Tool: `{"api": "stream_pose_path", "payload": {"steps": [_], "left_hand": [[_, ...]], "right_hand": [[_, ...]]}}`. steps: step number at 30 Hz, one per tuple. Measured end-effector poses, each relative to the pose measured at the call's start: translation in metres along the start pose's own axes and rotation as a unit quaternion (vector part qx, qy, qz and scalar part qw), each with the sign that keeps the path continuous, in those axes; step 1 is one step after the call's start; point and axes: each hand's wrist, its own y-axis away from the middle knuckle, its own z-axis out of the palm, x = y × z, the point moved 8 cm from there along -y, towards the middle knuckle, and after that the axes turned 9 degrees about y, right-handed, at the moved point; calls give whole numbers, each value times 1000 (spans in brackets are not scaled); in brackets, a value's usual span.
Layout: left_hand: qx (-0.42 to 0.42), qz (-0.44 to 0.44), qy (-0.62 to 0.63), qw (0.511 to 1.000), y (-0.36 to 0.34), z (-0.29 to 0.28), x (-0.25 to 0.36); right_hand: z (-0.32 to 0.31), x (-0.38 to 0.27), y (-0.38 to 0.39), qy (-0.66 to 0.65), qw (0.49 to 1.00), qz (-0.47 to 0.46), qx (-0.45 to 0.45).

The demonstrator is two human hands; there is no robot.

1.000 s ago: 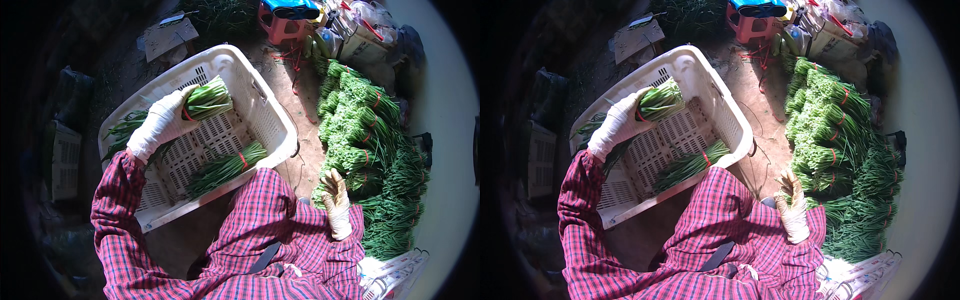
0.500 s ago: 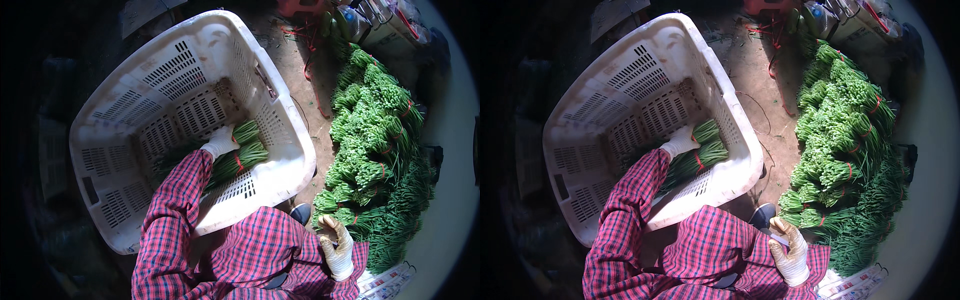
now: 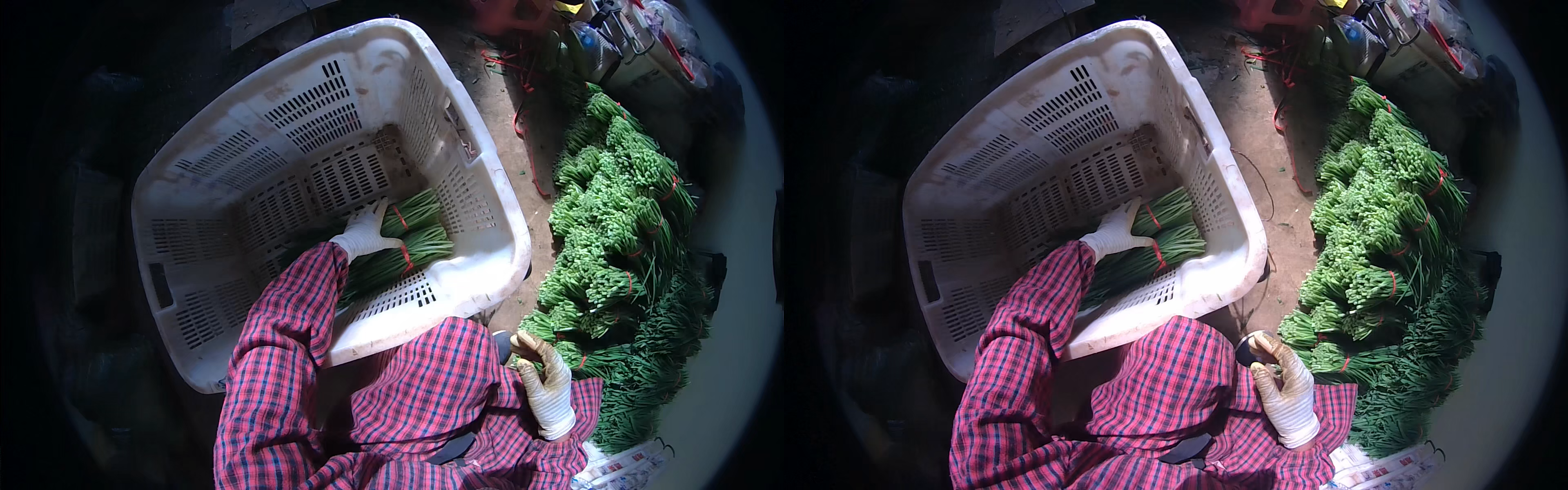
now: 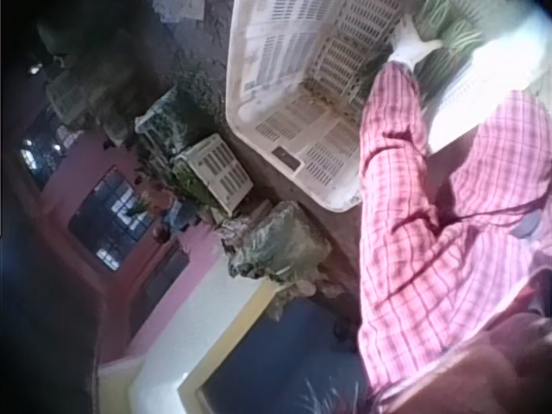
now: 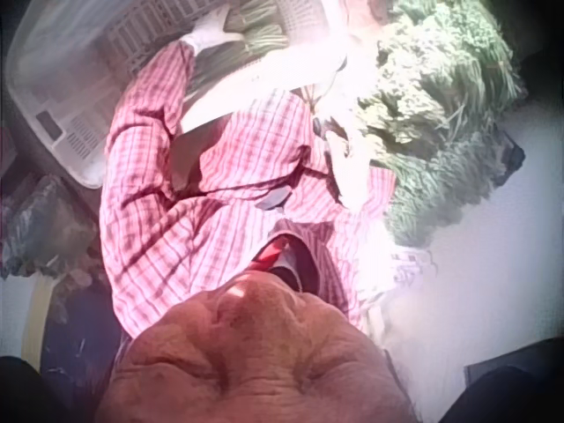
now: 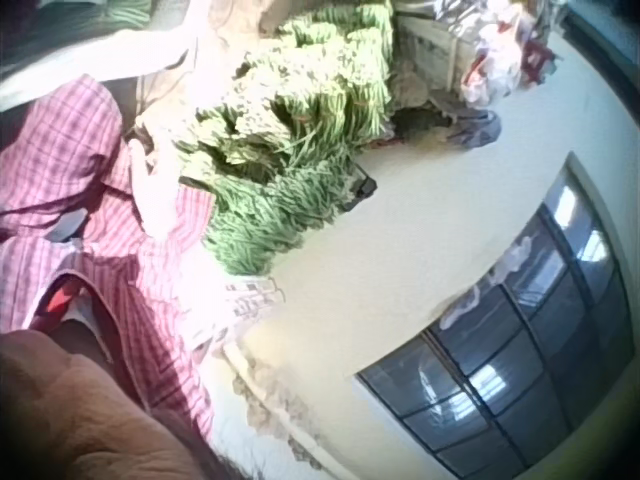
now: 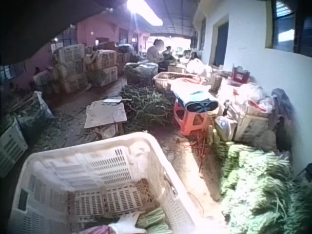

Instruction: The person picks up bundles of green leafy vegetables, adjusts them with both hands, and places them into a white plastic basket. The person repeats this process for multiple bundles throughout the clip.

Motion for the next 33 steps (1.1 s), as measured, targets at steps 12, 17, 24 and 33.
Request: {"api": "stream_pose_path", "payload": {"steps": [12, 17, 24, 33], "left_hand": [[345, -333, -261, 838, 393, -258, -166], [435, -265, 264, 819, 437, -198, -253], [454, -233, 347, 787, 498, -150, -268], [510, -276, -11, 815, 571, -155, -216]], "right_hand": [[14, 6, -94, -218, 974, 42, 48], [25, 2, -134, -254, 966, -37, 25], [34, -19, -139, -261, 963, -73, -8], [98, -47, -130, -261, 956, -74, -111]]}}
